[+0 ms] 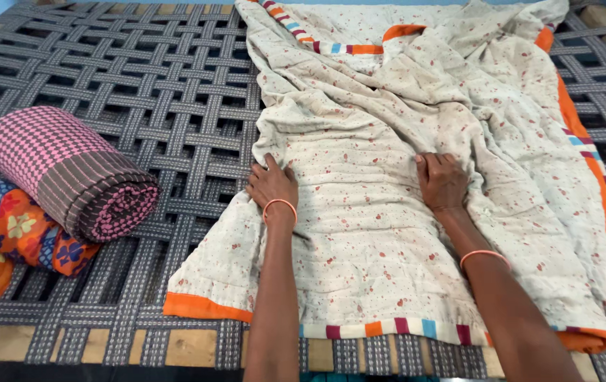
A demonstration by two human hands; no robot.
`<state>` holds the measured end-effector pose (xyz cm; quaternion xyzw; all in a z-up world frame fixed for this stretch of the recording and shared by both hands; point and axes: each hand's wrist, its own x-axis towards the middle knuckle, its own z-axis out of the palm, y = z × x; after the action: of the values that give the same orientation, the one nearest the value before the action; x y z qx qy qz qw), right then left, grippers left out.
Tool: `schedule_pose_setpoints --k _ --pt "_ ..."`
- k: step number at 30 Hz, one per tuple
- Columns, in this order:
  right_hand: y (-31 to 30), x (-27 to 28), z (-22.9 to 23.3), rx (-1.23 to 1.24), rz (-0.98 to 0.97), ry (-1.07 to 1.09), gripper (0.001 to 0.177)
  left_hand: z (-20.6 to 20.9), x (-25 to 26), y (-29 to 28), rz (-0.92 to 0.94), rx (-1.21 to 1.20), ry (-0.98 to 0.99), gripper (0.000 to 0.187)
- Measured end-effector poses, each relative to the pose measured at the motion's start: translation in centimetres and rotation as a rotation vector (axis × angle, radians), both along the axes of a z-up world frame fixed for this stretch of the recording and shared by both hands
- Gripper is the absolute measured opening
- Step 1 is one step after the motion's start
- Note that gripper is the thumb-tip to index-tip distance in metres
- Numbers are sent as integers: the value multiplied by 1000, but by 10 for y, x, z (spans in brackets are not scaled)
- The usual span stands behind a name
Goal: The person folds a large floral blanket by hand on a bed.
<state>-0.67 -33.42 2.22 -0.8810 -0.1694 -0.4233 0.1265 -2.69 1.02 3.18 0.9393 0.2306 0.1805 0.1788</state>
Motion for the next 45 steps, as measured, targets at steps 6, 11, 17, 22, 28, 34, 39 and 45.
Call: schedule_pose_setpoints --k 6,11,17,22,28,34,39,45 --pt "12 -35 0 -89 -1 181 30 -12 -5 4 -107 16 -60 34" --pt "27 -65 -9 -211 -12 373 39 -11 -9 5 -154 5 -70 32" --pt "56 -115 18 -293 51 790 67 -1 -20 1 -177 5 -30 33" --pt "110 -192 52 -470 176 1095 90 4 -29 0 -198 5 -62 34" --pt "131 -237 55 -511 406 1124 103 25 -53 -5 -269 2 -15 48" --pt "134 -251 34 -353 515 820 70 24 -64 -2 -335 43 -64 56" --pt "144 -242 18 -367 523 683 45 15 -63 0 -353 112 -91 47" --pt "170 -212 7 -331 483 525 30 15 -65 16 -423 153 -109 41"
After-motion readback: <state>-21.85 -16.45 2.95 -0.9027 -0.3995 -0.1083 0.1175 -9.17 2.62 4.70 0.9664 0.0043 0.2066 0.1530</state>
